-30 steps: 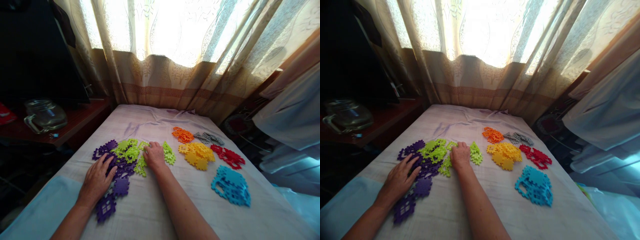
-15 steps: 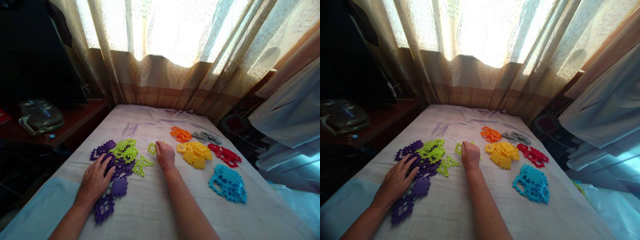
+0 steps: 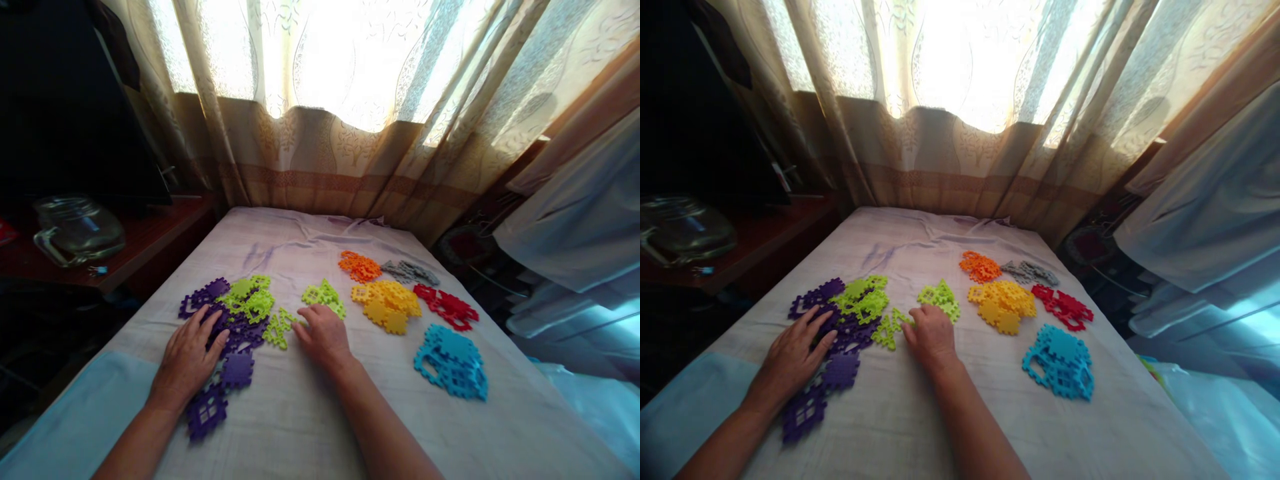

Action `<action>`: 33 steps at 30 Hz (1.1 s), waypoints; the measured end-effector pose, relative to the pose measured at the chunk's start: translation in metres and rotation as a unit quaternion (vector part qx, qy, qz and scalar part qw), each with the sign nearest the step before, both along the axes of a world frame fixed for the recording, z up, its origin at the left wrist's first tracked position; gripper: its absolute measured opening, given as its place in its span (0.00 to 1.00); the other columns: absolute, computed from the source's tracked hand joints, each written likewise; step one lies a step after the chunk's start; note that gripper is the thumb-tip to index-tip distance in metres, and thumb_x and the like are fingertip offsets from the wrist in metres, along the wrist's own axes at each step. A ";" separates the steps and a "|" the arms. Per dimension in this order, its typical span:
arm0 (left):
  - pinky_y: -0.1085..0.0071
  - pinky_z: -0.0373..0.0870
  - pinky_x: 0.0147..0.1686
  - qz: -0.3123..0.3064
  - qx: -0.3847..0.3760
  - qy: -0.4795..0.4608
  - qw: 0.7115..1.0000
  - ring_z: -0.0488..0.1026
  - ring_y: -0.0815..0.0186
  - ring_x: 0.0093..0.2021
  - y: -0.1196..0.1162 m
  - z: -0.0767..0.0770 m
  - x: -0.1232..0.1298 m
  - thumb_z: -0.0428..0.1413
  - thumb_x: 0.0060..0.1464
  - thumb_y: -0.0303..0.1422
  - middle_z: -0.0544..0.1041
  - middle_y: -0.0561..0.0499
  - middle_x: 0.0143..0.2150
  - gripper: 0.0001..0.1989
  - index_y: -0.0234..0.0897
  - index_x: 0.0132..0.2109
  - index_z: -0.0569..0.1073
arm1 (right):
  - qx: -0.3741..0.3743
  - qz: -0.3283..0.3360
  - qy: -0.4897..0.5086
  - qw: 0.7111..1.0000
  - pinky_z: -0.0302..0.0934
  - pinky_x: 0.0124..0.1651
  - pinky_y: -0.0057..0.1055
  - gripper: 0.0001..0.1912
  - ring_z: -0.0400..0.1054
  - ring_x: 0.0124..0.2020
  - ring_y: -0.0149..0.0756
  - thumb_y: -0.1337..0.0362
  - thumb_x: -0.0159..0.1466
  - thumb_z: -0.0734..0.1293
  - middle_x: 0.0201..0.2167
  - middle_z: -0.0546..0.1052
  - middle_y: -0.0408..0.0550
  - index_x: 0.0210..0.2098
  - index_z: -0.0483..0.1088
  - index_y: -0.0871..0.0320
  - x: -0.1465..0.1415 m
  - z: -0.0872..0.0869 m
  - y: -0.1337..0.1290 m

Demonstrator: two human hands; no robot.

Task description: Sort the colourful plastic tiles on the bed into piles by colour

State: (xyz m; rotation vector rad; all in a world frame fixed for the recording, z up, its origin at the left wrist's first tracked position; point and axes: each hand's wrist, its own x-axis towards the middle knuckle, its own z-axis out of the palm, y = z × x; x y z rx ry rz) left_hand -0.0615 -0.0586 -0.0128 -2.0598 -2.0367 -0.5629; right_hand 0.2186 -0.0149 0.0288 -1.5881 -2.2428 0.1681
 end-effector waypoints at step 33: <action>0.53 0.63 0.58 -0.002 0.001 -0.010 1.000 0.67 0.51 0.60 0.000 -0.002 -0.002 0.40 0.61 0.48 0.67 0.38 0.63 0.29 0.35 0.58 0.70 | 0.052 -0.085 0.012 0.995 0.57 0.43 0.27 0.10 0.69 0.41 0.35 0.64 0.65 0.64 0.41 0.77 0.48 0.44 0.74 0.53 0.019 -0.006 0.005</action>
